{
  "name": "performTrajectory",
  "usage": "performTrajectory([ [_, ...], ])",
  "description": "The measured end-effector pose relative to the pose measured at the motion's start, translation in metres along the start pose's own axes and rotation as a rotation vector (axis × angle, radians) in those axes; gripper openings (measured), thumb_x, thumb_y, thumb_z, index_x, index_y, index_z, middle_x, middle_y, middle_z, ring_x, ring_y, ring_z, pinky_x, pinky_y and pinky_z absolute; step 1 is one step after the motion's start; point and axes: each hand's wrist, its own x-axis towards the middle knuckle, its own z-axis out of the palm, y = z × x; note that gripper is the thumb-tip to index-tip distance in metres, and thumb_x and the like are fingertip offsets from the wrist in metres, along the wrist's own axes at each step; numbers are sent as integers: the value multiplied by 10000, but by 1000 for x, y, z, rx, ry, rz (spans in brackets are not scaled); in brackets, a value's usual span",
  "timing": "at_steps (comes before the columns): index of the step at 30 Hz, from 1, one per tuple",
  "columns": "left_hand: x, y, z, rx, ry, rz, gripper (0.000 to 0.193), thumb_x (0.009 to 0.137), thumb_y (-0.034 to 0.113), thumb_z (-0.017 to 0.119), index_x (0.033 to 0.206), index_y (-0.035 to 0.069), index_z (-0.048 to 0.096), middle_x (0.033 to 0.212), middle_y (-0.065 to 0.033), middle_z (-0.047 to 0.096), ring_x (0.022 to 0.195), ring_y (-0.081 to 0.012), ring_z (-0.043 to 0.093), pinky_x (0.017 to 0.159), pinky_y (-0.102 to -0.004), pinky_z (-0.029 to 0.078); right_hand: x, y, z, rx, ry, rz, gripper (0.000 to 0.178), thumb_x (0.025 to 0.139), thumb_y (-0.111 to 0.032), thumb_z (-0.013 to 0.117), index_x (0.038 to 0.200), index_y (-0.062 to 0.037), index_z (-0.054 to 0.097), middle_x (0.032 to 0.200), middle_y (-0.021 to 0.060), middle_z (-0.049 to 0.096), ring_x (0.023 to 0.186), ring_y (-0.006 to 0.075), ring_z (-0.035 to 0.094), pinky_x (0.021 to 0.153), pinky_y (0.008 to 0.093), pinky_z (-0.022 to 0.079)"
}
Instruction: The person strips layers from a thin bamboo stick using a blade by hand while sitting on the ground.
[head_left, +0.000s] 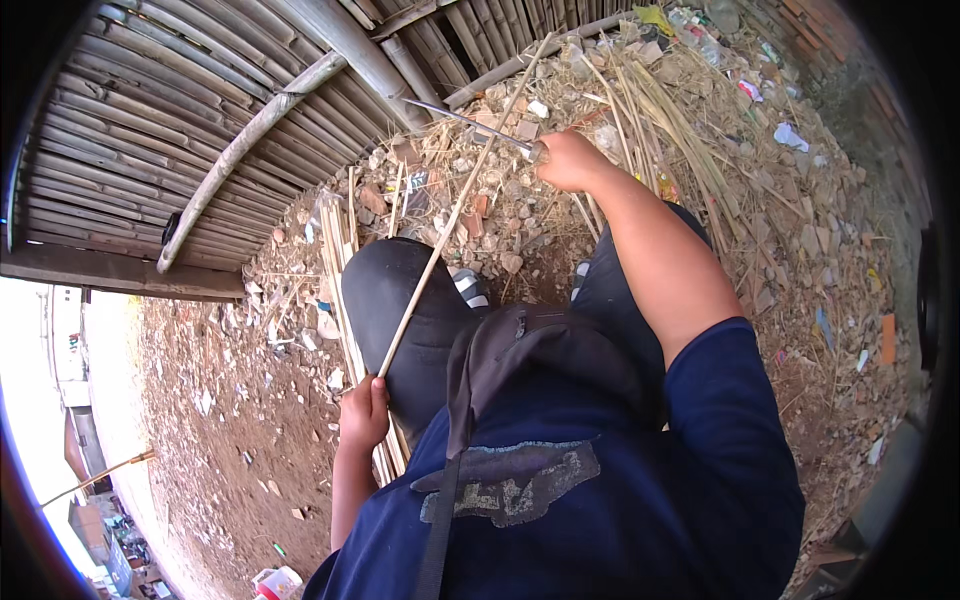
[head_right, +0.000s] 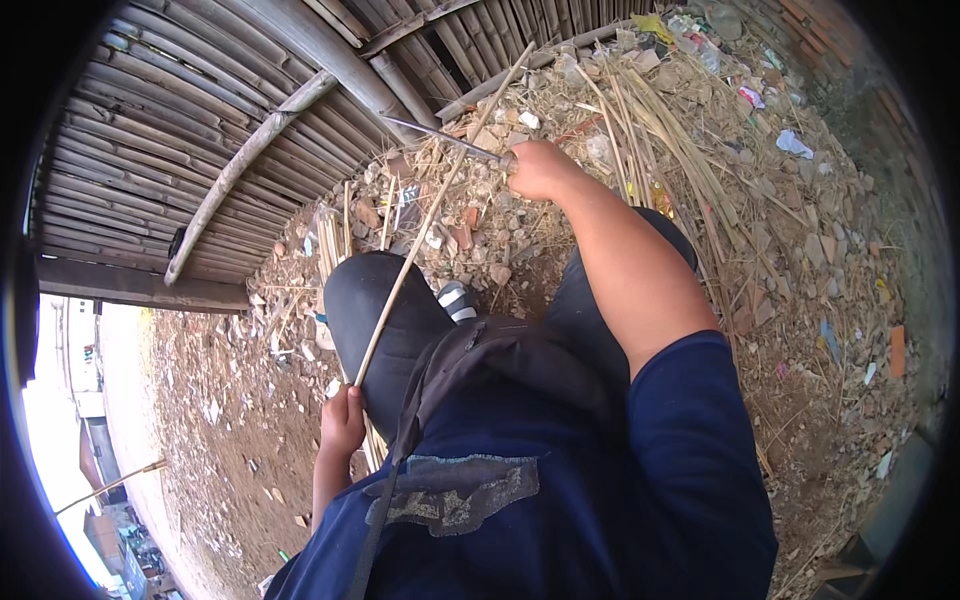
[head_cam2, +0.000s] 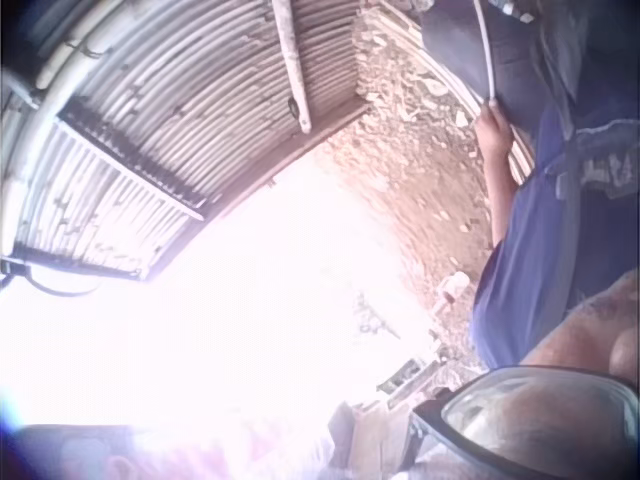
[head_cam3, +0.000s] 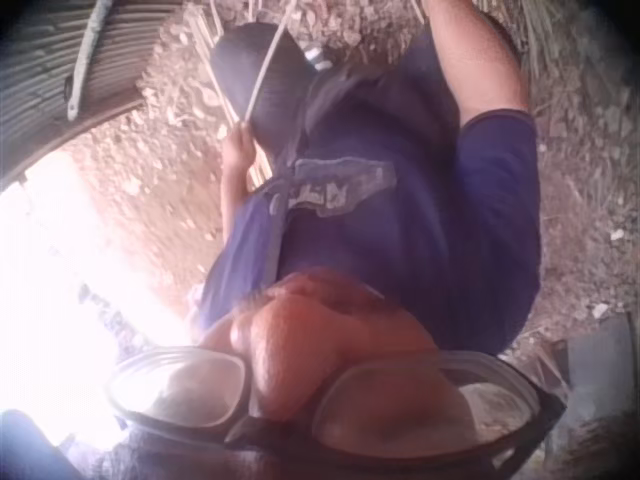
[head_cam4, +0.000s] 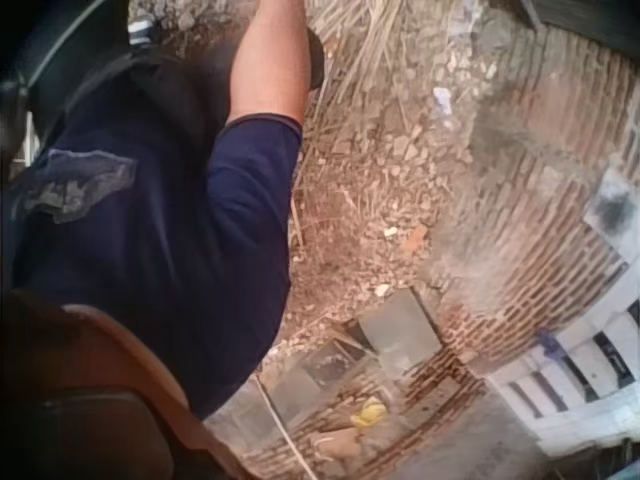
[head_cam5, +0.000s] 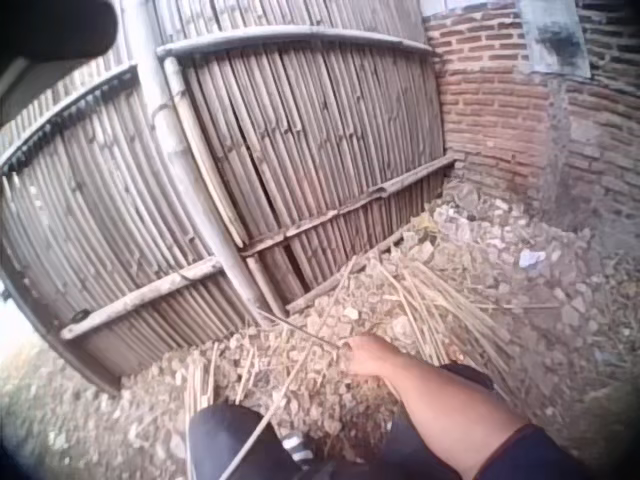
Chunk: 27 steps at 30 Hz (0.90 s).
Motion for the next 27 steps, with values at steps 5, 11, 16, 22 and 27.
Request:
performTrajectory([
  [5,-4,14,0,96,0,-27,429,1061,319,473,765,15,542,635,-193,604,618,-425,625,559,-493,469,-34,-40,2,4,-70,-115,280,792,-196,707,1039,-64,696,918,184,701,897,355,695,795,459,542],
  [11,-5,3,15,228,132,-25,385,1035,296,501,757,30,500,626,-224,562,590,-455,584,529,-526,426,-36,-44,12,-64,-252,-235,287,765,-161,701,1043,-91,703,904,179,706,904,352,697,786,478,542],
  [16,2,-5,10,232,114,49,400,1033,326,517,744,50,501,621,-214,571,581,-453,590,536,-532,446,-22,-26,23,-148,-96,-177,273,790,-196,702,1055,-132,719,1000,150,720,958,356,699,817,474,561],
  [22,0,-17,12,167,55,34,377,1041,301,490,768,41,495,628,-225,566,590,-471,581,543,-544,442,-53,-63,14,-173,-100,-319,248,807,-130,651,1049,-118,705,877,152,712,847,351,707,762,487,557],
  [27,4,-33,14,198,116,114,334,1029,267,503,778,46,500,610,-215,563,581,-471,574,544,-550,442,0,10,26,-94,45,-40,213,839,-153,641,1036,-96,698,977,149,724,928,338,709,835,477,556],
])
